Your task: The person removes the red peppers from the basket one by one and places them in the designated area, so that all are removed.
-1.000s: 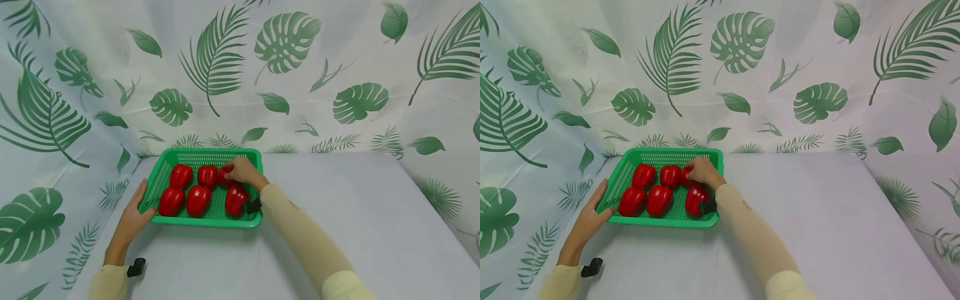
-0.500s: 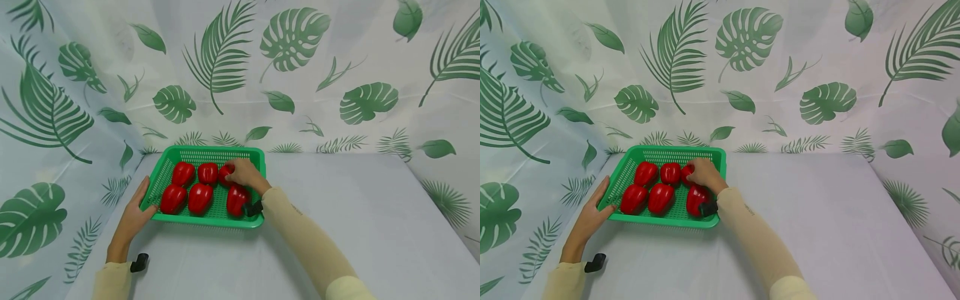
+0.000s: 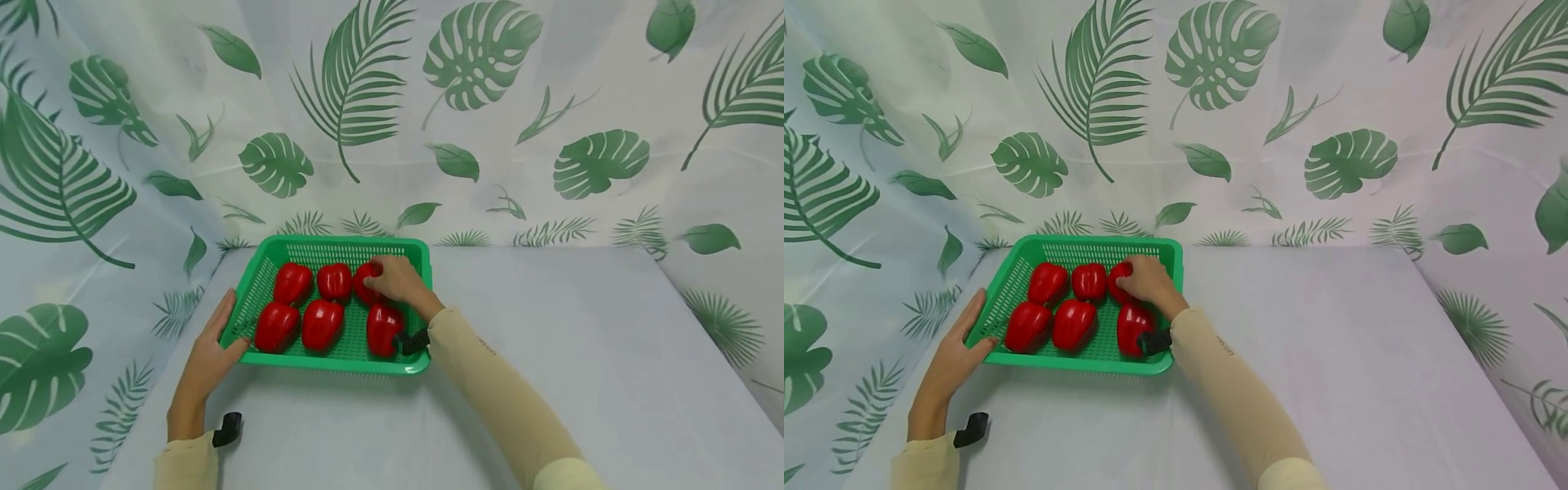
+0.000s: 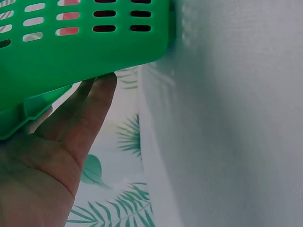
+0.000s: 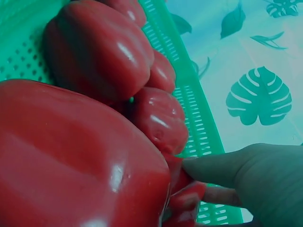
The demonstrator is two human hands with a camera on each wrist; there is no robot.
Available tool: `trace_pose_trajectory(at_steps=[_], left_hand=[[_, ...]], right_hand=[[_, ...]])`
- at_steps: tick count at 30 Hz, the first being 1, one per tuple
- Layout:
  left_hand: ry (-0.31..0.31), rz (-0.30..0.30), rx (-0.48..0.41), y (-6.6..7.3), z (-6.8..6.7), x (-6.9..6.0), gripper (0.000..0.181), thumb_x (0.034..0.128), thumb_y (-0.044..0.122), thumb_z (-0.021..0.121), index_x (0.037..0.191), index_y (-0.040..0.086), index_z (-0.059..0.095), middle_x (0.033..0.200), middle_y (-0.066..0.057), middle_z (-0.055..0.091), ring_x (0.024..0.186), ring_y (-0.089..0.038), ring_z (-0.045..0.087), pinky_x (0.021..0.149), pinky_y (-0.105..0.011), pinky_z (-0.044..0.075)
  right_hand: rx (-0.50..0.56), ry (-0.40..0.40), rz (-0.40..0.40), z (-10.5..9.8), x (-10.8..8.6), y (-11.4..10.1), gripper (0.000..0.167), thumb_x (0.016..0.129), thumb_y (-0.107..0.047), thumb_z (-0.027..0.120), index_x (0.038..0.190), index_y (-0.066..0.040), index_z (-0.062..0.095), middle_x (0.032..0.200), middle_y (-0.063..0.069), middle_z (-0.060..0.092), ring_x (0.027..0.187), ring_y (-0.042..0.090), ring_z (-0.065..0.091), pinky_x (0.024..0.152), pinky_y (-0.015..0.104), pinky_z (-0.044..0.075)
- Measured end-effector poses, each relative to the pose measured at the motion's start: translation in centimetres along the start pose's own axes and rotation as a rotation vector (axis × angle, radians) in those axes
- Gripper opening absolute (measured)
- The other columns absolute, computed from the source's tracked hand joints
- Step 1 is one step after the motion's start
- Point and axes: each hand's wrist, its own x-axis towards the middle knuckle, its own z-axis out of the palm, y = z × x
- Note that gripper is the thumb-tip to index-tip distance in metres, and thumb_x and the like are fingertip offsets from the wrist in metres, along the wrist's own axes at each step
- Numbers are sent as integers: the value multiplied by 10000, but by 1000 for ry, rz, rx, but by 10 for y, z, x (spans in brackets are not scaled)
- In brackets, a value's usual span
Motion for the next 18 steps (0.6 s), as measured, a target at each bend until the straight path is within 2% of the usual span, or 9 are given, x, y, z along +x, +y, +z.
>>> trace_pose_trajectory(at_steps=[5,9,15,18], left_hand=[[10,3,-30,1,-1,-4,855,973,130,585,1731,193,194,1780,-6,155,1611,-328,160,1166,-732,247],[11,4,-30,1,-1,-6,839,983,132,562,1730,181,184,1782,-29,148,1611,-338,159,1166,-746,246],[4,11,-31,3,-1,-3,838,982,125,565,1729,163,186,1783,-45,150,1608,-358,162,1162,-756,250],[-4,2,-25,2,-1,-2,838,984,130,563,1730,167,182,1783,-45,146,1613,-359,150,1162,-768,237]], right_hand=[[69,27,7,-6,-1,-3,517,1036,-244,689,1479,12,611,1338,172,687,1149,303,632,955,435,583],[163,57,33,-8,-2,-3,545,1043,-304,671,1498,-15,599,1380,158,673,1184,303,630,953,437,590],[325,103,55,-14,-8,-3,532,1038,-328,676,1475,-32,610,1288,174,705,1026,291,705,783,398,636],[404,106,62,-18,-12,-1,517,1039,-329,676,1464,-40,617,1269,181,699,952,273,725,750,410,644]])
